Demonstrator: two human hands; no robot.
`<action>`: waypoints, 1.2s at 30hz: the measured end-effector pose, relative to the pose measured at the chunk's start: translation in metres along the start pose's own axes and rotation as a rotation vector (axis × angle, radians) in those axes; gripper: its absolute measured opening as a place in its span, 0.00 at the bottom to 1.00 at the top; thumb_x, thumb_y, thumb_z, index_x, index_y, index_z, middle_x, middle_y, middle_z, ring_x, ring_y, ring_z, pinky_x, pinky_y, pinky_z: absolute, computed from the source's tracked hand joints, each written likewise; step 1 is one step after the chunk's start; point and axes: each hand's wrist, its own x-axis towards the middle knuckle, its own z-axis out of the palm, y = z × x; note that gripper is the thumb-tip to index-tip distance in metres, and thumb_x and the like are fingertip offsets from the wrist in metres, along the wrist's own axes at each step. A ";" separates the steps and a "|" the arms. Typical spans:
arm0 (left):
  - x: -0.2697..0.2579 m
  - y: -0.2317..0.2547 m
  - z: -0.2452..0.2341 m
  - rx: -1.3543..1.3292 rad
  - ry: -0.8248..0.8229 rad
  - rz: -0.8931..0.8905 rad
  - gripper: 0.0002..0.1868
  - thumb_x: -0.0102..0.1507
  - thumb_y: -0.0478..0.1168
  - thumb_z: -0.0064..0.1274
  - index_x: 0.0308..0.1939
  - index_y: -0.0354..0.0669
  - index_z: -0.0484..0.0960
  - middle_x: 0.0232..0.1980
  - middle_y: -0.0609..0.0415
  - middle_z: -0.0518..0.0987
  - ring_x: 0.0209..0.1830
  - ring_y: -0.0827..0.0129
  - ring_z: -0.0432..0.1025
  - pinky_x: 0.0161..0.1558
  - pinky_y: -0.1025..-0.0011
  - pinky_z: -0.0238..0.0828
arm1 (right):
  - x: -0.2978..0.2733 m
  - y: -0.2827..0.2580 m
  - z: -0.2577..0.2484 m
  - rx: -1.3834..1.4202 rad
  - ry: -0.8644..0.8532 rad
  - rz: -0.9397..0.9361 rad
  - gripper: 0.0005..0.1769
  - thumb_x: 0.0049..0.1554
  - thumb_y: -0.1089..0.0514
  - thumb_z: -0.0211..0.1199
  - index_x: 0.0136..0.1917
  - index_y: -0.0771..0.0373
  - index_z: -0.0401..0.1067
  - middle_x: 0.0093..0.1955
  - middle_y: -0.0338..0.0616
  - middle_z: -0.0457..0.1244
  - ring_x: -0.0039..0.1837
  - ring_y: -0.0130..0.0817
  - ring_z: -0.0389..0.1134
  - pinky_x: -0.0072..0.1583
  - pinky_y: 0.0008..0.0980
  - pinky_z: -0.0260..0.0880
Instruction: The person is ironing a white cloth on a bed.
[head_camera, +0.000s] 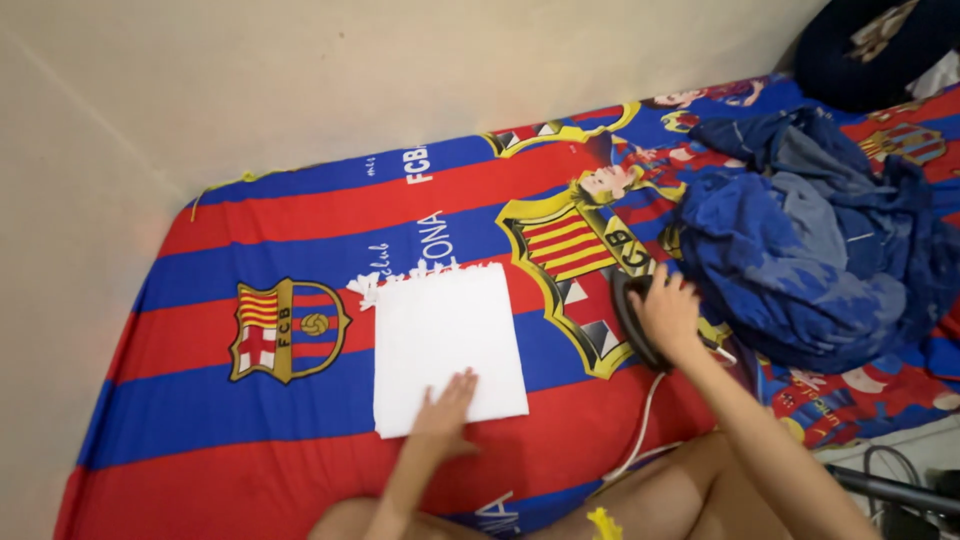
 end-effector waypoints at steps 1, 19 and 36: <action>0.008 -0.028 0.015 0.028 0.071 0.004 0.64 0.53 0.48 0.68 0.81 0.50 0.36 0.86 0.56 0.35 0.86 0.61 0.33 0.78 0.41 0.35 | -0.022 -0.024 -0.028 -0.166 0.193 -0.151 0.37 0.56 0.36 0.62 0.65 0.67 0.65 0.56 0.62 0.67 0.59 0.58 0.69 0.58 0.55 0.70; 0.042 -0.139 0.112 0.541 0.841 0.281 0.28 0.63 0.35 0.42 0.68 0.28 0.69 0.69 0.38 0.73 0.65 0.49 0.71 0.70 0.50 0.58 | -0.134 -0.131 0.102 0.118 0.156 -1.230 0.36 0.53 0.66 0.59 0.74 0.77 0.58 0.73 0.65 0.58 0.76 0.57 0.56 0.75 0.54 0.50; 0.027 -0.093 0.016 -1.207 0.758 -0.143 0.19 0.56 0.41 0.60 0.49 0.35 0.84 0.42 0.42 0.88 0.41 0.52 0.82 0.44 0.57 0.79 | -0.067 -0.122 0.036 0.968 -0.305 -0.314 0.22 0.58 0.46 0.66 0.56 0.66 0.78 0.42 0.47 0.74 0.43 0.34 0.74 0.48 0.33 0.74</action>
